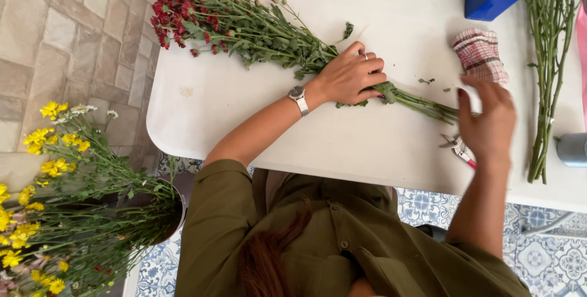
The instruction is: The person trims individual stems from a bunch of flowers using shears and removes dried leaves by hand.
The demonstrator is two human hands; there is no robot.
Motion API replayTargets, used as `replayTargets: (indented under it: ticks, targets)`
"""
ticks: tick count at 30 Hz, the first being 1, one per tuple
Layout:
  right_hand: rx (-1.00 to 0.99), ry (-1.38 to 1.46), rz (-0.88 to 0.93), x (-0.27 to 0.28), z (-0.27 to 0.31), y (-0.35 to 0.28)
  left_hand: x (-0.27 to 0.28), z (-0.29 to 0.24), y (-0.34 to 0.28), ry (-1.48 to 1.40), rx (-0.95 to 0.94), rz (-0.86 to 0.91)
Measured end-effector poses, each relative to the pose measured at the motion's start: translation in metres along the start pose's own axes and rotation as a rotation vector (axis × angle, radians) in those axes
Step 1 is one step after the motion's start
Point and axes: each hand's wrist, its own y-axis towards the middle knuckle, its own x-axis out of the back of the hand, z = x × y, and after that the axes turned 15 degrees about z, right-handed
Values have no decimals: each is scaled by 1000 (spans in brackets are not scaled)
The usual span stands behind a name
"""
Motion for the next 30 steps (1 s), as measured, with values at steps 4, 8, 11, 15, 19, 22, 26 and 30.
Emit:
replayTargets:
  ticks: [4, 8, 11, 15, 19, 22, 26, 30]
  targets:
    - [-186, -2, 131, 43, 7, -44, -3, 6, 4, -43, 4, 13]
    - [-633, 190, 574, 56, 27, -56, -1, 6, 6, -22, 9, 0]
    - [-580, 151, 576, 45, 24, -74, -1, 5, 5, -7, 20, -2]
    - [-221, 51, 298, 17, 10, -105, -1, 5, 5, 1, 34, -3]
    - [-213, 8, 210, -4, 34, -102, -1, 4, 4, -10, 41, 14]
    - [-204, -45, 139, -15, 57, -93, -1, 4, 4, -14, 41, 21]
    - [-138, 68, 147, -28, 91, -66, 0, 5, 5, -9, 34, 14]
    - [-2, 146, 208, -54, 119, -34, -1, 5, 3, -11, 40, 31]
